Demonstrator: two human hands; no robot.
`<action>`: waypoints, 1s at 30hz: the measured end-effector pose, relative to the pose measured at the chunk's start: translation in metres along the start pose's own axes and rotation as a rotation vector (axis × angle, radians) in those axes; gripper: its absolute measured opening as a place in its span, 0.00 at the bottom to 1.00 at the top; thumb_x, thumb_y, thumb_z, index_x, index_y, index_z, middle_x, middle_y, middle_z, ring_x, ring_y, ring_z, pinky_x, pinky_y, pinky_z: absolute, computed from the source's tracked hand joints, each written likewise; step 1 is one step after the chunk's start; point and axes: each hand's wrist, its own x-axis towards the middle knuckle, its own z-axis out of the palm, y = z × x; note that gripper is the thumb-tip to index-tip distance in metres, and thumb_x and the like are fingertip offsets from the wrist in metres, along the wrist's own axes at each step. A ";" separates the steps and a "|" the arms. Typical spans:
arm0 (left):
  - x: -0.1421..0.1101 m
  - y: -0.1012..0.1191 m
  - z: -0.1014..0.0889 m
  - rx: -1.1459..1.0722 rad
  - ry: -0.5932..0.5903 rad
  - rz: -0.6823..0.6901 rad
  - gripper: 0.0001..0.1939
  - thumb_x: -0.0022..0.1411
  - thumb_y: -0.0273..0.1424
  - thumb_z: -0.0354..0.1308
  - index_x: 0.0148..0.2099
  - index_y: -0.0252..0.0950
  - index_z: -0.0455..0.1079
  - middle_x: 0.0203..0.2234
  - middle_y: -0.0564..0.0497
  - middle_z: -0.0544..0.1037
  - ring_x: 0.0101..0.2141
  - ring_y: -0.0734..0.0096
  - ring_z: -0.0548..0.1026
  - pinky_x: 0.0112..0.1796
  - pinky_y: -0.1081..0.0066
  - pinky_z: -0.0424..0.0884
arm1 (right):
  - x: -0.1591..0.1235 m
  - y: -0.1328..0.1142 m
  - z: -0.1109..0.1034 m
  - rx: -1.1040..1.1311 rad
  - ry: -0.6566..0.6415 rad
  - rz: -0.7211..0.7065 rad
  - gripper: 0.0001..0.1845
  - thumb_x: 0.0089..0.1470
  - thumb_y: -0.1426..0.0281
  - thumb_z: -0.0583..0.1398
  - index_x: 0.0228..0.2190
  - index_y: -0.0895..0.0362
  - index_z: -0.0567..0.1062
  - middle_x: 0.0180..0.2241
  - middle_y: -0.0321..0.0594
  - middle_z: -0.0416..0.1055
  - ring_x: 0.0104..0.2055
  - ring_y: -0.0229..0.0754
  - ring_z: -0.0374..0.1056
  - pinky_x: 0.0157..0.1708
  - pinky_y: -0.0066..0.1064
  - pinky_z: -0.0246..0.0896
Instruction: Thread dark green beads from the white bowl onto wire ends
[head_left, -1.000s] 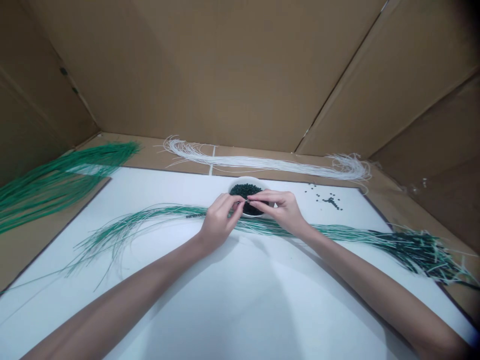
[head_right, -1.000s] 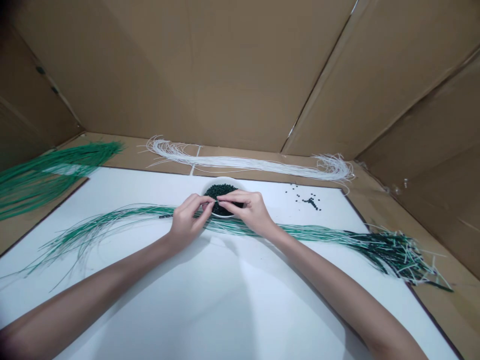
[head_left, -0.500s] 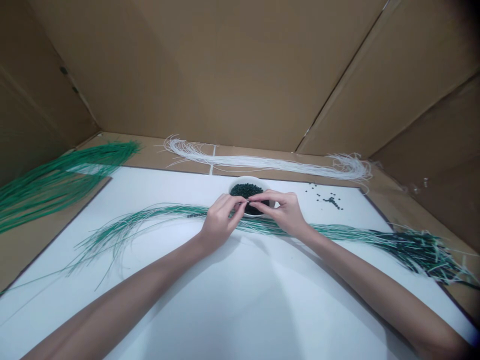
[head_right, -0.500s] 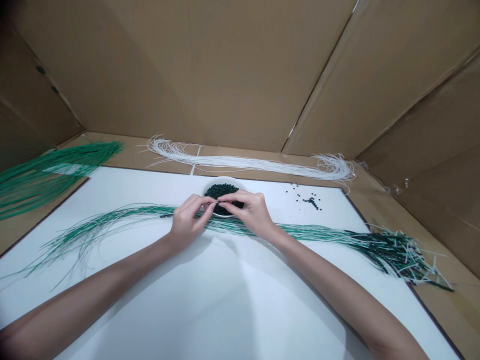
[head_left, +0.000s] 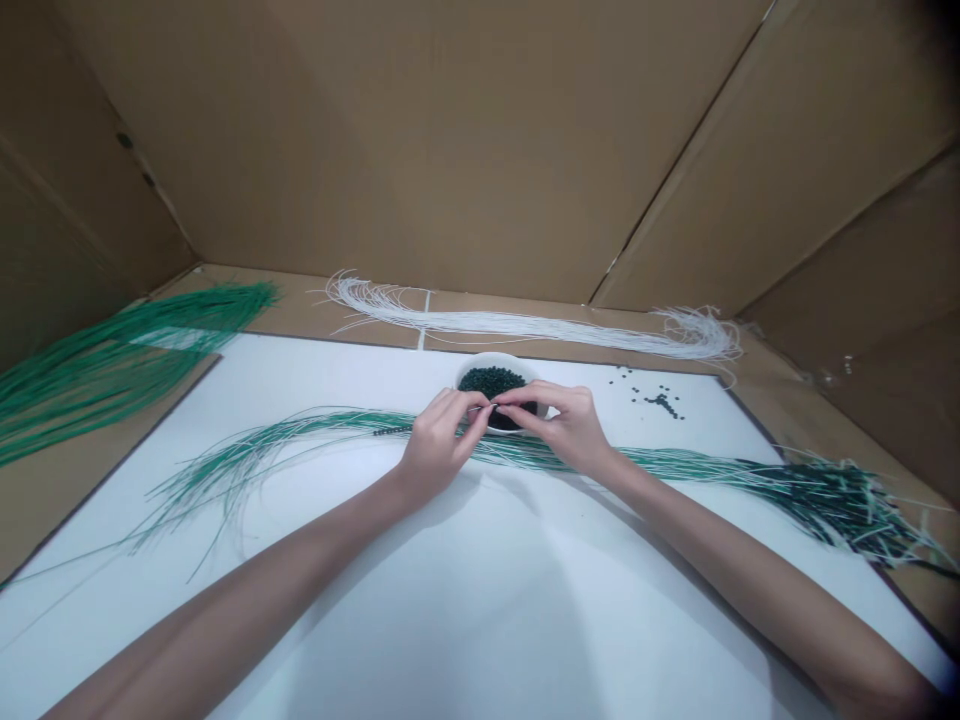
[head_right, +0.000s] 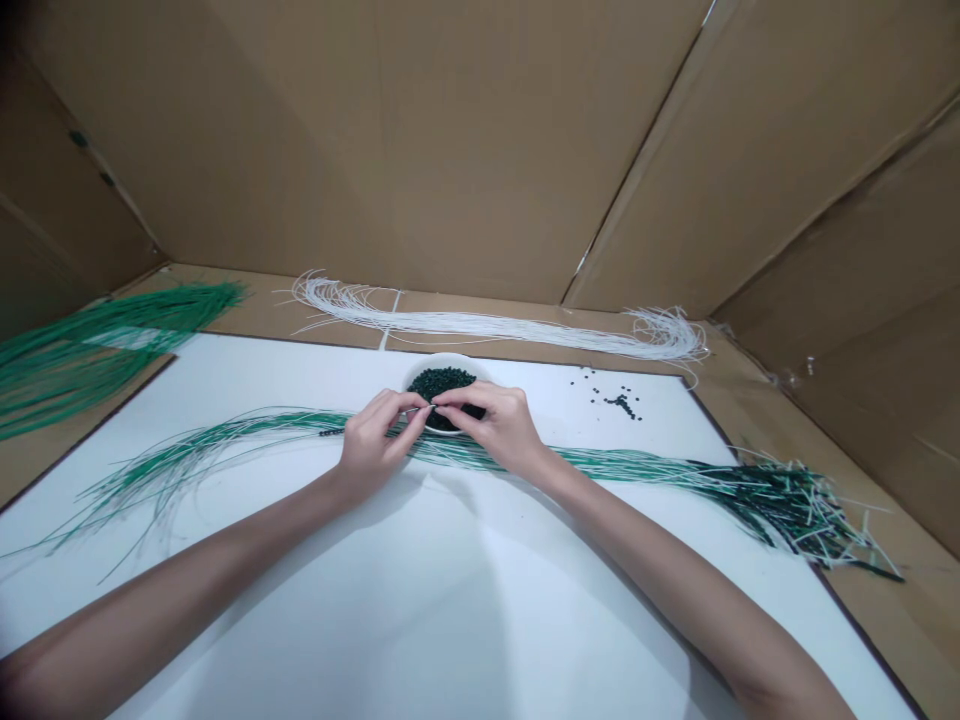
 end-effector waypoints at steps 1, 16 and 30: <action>0.000 0.000 0.000 0.001 -0.002 -0.001 0.02 0.57 0.25 0.51 0.34 0.35 0.64 0.23 0.54 0.69 0.25 0.79 0.65 0.30 0.78 0.62 | 0.000 0.000 0.000 -0.004 -0.003 -0.009 0.05 0.45 0.73 0.60 0.28 0.56 0.76 0.26 0.36 0.74 0.26 0.34 0.67 0.29 0.26 0.63; -0.001 0.000 -0.001 -0.027 -0.025 0.013 0.03 0.56 0.25 0.51 0.34 0.35 0.64 0.24 0.53 0.69 0.26 0.78 0.66 0.31 0.77 0.64 | -0.001 0.000 0.001 0.007 0.007 0.019 0.05 0.45 0.71 0.60 0.28 0.56 0.76 0.27 0.37 0.74 0.27 0.35 0.67 0.28 0.26 0.62; 0.000 0.000 -0.003 -0.046 -0.037 -0.015 0.03 0.55 0.26 0.52 0.35 0.34 0.65 0.23 0.53 0.69 0.26 0.77 0.66 0.30 0.76 0.63 | 0.003 0.003 -0.002 -0.026 -0.021 -0.012 0.04 0.45 0.71 0.61 0.25 0.57 0.76 0.25 0.37 0.73 0.26 0.35 0.66 0.27 0.26 0.61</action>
